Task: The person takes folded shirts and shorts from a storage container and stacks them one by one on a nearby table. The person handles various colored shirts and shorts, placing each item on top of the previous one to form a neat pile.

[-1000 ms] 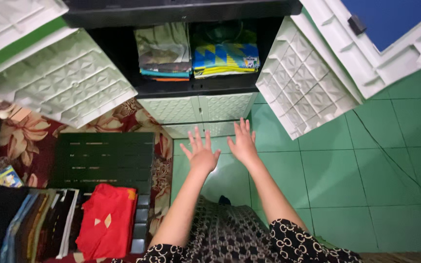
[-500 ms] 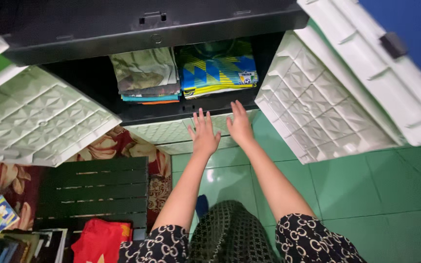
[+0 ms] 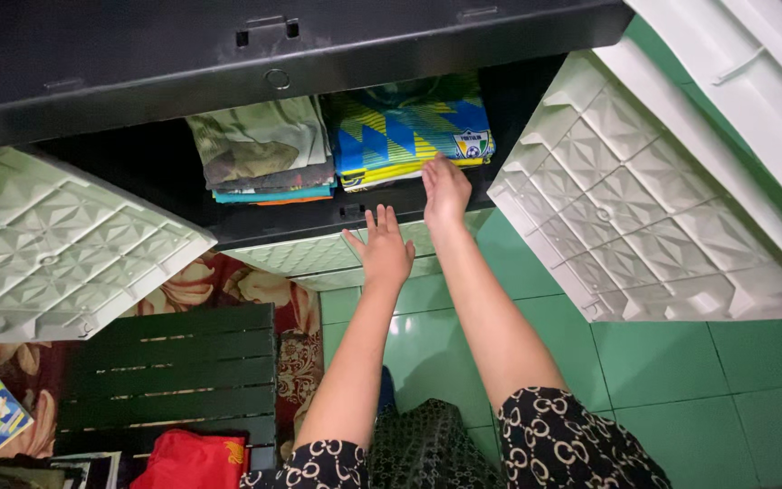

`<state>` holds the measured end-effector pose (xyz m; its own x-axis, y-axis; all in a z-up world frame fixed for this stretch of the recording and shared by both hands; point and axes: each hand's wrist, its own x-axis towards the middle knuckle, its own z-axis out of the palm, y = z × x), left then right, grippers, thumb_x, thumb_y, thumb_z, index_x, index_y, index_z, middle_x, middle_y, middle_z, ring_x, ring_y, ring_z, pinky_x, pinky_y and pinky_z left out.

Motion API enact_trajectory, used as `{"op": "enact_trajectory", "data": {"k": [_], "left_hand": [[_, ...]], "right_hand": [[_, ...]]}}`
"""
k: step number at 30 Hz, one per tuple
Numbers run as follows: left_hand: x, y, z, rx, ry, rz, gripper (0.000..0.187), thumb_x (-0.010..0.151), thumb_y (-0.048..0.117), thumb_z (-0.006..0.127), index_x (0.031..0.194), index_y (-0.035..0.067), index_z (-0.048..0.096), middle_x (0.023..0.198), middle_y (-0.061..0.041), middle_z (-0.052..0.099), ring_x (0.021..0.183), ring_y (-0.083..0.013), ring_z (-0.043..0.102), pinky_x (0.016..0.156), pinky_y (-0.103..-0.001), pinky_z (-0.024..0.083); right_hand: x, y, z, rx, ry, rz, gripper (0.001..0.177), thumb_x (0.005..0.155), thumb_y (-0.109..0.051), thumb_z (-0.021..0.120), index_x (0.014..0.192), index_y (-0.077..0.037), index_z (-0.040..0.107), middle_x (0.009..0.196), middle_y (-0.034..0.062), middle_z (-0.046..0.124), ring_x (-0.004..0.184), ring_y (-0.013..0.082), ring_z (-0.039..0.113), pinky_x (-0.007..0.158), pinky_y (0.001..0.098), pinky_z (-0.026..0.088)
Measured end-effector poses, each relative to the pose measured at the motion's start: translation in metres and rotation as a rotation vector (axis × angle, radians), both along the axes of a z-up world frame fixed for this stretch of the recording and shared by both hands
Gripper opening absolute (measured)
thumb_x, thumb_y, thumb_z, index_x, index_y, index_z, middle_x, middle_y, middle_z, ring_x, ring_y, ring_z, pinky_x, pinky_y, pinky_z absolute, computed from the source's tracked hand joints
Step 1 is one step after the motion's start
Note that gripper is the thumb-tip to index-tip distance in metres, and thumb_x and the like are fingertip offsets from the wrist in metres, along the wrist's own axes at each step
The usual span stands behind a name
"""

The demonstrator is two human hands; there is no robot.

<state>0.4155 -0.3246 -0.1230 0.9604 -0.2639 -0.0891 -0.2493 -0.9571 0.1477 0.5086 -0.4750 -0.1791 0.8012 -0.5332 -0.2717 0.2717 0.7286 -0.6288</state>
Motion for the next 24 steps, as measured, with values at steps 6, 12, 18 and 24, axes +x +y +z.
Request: {"op": "enact_trajectory", "data": {"k": [6,12,18,24], "left_hand": [[0.001,0.0,-0.013,-0.01,-0.033,-0.008,0.087,0.083,0.024,0.069,0.157,0.003,0.029,0.166,-0.011,0.028,0.154,-0.0322,0.023,0.113,-0.079,0.009],[0.005,-0.004,-0.031,-0.052,-0.089,-0.018,0.084,0.081,0.01,0.063,0.157,-0.002,0.029,0.165,-0.019,0.028,0.154,-0.0391,0.023,0.116,-0.076,0.011],[0.009,-0.005,-0.039,-0.045,-0.111,-0.004,0.081,0.082,0.001,0.061,0.157,-0.001,0.031,0.165,-0.018,0.029,0.153,-0.0379,0.021,0.113,-0.079,0.013],[0.031,0.022,-0.067,-0.729,0.075,0.058,0.042,0.099,0.013,0.067,0.141,0.01,0.062,0.139,-0.015,0.067,0.135,-0.0376,0.06,0.115,-0.054,0.053]], "right_hand": [[0.012,0.001,0.02,-0.04,0.132,-0.043,0.035,0.089,-0.02,0.082,0.107,0.007,0.067,0.1,0.0145,0.071,0.088,0.0216,0.071,0.081,0.0311,0.061],[0.02,-0.016,0.025,-0.072,0.135,0.039,0.023,0.088,-0.008,0.077,0.104,0.003,0.065,0.099,0.0105,0.073,0.083,0.0197,0.074,0.076,0.0312,0.064],[-0.021,0.003,0.047,-0.125,0.038,0.047,0.019,0.091,-0.003,0.069,0.108,0.001,0.066,0.102,0.0098,0.073,0.086,0.02,0.073,0.077,0.0339,0.063],[-0.125,0.023,0.044,-0.02,0.006,0.084,0.018,0.093,-0.003,0.068,0.111,-0.001,0.066,0.108,0.0071,0.073,0.093,0.0146,0.072,0.081,0.0292,0.058]]}}
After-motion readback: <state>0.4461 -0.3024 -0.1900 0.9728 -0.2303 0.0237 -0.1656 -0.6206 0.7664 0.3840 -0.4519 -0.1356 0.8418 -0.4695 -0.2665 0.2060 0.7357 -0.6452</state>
